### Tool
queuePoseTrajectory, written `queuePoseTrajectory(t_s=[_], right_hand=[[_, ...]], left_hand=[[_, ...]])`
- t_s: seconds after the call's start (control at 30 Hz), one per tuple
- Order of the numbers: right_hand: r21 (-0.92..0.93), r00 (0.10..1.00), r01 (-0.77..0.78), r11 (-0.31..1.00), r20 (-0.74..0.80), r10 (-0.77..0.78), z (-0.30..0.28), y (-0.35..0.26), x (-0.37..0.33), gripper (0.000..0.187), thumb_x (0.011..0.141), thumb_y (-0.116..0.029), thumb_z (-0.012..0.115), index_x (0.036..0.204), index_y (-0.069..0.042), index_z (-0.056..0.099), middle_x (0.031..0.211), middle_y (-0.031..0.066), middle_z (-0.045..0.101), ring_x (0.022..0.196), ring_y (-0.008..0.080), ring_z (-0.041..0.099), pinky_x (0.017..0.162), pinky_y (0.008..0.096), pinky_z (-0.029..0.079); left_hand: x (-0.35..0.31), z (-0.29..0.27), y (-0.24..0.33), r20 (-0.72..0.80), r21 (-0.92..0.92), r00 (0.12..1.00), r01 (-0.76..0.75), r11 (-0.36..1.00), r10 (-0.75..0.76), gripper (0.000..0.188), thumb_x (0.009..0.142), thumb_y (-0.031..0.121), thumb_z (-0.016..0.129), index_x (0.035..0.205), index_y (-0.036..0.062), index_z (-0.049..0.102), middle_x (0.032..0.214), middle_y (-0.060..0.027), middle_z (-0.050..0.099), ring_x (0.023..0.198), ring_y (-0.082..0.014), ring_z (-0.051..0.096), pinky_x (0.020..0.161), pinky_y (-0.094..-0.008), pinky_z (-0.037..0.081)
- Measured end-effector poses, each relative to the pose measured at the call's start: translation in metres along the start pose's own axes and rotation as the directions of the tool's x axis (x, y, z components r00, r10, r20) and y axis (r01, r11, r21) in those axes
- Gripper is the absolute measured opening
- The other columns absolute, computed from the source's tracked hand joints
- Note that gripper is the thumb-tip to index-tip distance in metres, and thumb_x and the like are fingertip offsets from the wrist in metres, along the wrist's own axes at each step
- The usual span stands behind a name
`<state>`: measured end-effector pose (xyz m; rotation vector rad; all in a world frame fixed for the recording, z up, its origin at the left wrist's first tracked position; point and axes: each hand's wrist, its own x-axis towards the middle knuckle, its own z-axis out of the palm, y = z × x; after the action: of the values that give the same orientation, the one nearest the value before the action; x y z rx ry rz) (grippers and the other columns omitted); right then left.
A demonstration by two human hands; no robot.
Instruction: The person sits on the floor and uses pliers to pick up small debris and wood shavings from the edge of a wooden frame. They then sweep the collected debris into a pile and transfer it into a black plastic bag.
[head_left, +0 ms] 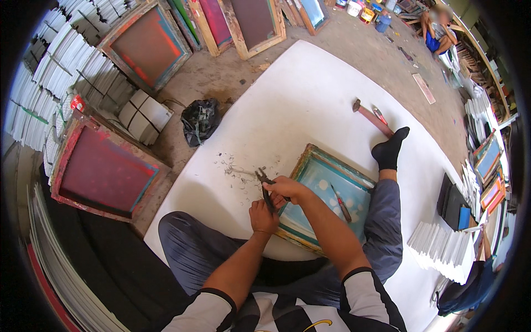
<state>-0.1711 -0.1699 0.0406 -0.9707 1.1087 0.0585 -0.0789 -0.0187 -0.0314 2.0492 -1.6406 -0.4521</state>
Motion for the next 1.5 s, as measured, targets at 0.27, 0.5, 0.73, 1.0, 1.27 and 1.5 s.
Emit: queuePoseTrajectory(t_s=[0.27,0.5,0.73,1.0,1.27,1.5], right_hand=[[0.466,0.988,0.108,0.878,-0.152,-0.041,-0.056,0.025,0.009,0.048,0.102,-0.041,0.058,0.117,0.005,0.060,0.101,0.0252,0.067,0.090,0.0379,0.070,0.072,0.0554,0.061],[0.516,0.980,0.094,0.852,-0.199,0.013,-0.108,0.044,0.031,0.062,0.101,-0.043,0.059,0.136,0.005,0.045,0.129,0.0342,0.051,0.097,0.0466,0.066,0.076,0.0592,0.061],[0.527,0.968,0.081,0.846,-0.245,0.060,-0.091,0.015,0.007,0.044,0.104,-0.045,0.053,0.111,-0.002,0.061,0.093,0.0207,0.071,0.086,0.0335,0.072,0.078,0.0559,0.060],[0.397,0.946,-0.001,0.918,-0.298,0.130,-0.108,0.017,0.011,0.015,0.087,-0.008,0.072,0.083,0.003,0.062,0.069,0.0153,0.064,0.055,0.0282,0.063,0.054,0.0481,0.057],[0.214,0.875,0.061,0.975,-0.481,0.050,-0.093,0.018,0.015,0.015,0.076,0.003,0.067,0.068,0.005,0.055,0.059,0.0145,0.056,0.047,0.0255,0.057,0.042,0.0427,0.047],[0.100,0.836,0.150,0.984,-0.544,-0.072,-0.091,0.026,0.014,0.012,0.072,0.004,0.066,0.067,0.004,0.055,0.056,0.0135,0.056,0.042,0.0233,0.057,0.033,0.0384,0.041]], left_hand=[[0.000,0.000,0.000,-0.026,-0.022,1.000,0.005,1.000,-0.006,0.020,0.096,0.023,0.056,0.104,0.0095,0.069,0.102,-0.0094,0.065,0.102,-0.0319,0.054,0.090,-0.0460,0.041],[0.002,-0.004,0.006,-0.019,-0.014,1.000,0.005,1.000,-0.006,0.020,0.097,0.023,0.055,0.103,0.0100,0.069,0.102,-0.0085,0.065,0.102,-0.0316,0.054,0.089,-0.0456,0.041],[-0.001,0.001,-0.003,-0.067,-0.020,0.998,0.002,1.000,-0.003,0.019,0.097,0.023,0.055,0.102,0.0106,0.069,0.101,-0.0087,0.065,0.101,-0.0318,0.054,0.088,-0.0449,0.041],[0.000,0.002,0.002,-0.060,0.001,0.998,-0.023,1.000,0.023,0.019,0.097,0.022,0.055,0.103,0.0101,0.068,0.101,-0.0084,0.064,0.101,-0.0312,0.053,0.088,-0.0444,0.041],[0.001,-0.002,0.003,-0.032,0.008,0.999,-0.008,1.000,0.008,0.018,0.097,0.022,0.055,0.103,0.0105,0.068,0.101,-0.0077,0.064,0.100,-0.0305,0.054,0.088,-0.0440,0.040],[0.000,-0.001,0.003,-0.064,0.002,0.998,-0.016,1.000,0.016,0.019,0.097,0.021,0.055,0.103,0.0094,0.069,0.101,-0.0075,0.065,0.101,-0.0305,0.054,0.088,-0.0439,0.041]])
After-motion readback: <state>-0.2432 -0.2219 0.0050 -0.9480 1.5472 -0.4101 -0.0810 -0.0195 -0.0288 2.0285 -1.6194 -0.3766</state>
